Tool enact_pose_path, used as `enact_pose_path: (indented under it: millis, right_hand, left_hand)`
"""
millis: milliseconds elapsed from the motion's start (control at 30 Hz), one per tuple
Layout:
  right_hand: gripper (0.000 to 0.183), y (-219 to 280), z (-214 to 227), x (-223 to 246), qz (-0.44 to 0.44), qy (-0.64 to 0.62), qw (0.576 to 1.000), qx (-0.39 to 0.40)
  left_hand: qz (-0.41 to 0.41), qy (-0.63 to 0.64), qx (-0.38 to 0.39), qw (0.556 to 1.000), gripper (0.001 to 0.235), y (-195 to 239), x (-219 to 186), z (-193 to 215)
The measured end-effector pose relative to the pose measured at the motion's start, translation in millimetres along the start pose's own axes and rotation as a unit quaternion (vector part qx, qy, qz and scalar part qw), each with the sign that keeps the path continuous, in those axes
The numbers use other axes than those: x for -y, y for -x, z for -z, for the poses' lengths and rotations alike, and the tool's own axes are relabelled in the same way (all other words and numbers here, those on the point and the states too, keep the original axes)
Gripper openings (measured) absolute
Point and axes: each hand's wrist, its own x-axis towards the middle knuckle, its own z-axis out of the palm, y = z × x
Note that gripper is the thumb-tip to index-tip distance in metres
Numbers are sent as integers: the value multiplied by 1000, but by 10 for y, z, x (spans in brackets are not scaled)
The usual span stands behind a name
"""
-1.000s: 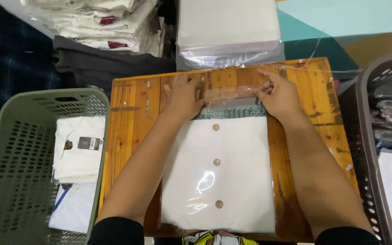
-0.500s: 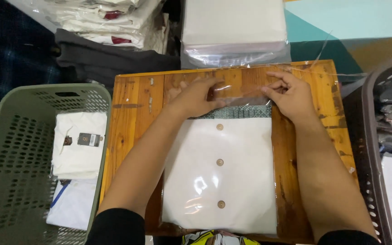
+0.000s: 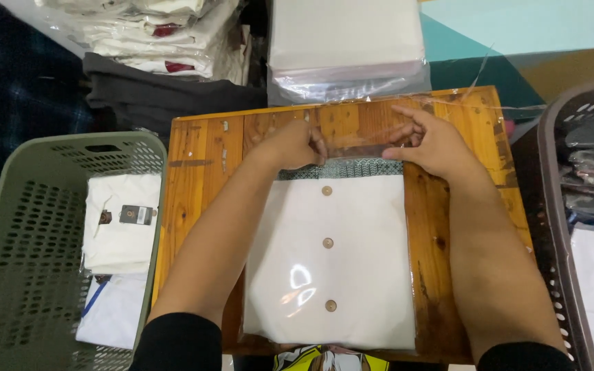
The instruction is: Folding white shirts and placing them into clear plastic bags for final packaging in a factory setting.
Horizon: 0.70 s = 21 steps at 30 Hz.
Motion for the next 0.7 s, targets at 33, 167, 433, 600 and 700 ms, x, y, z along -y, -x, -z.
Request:
enact_pose_path:
  millis: [33, 167, 433, 600, 700]
  right_hand:
    - [87, 17, 19, 28, 2, 0, 1000, 1]
    - [76, 44, 44, 79, 4, 38, 998, 50]
    - [56, -20, -31, -129, -15, 57, 997, 47]
    - [32, -27, -71, -31, 4, 105, 994, 38]
    - [32, -68, -119, -66, 6, 88, 996, 33]
  left_hand:
    - [1, 0, -2, 1000, 13, -73, 72, -46]
    - [10, -23, -11, 1000, 11, -173, 183, -140]
    - [15, -77, -21, 997, 10, -288, 262, -225]
    - [31, -83, -13, 996, 13, -256, 192, -201]
    - [29, -79, -8, 996, 15, -221, 164, -180]
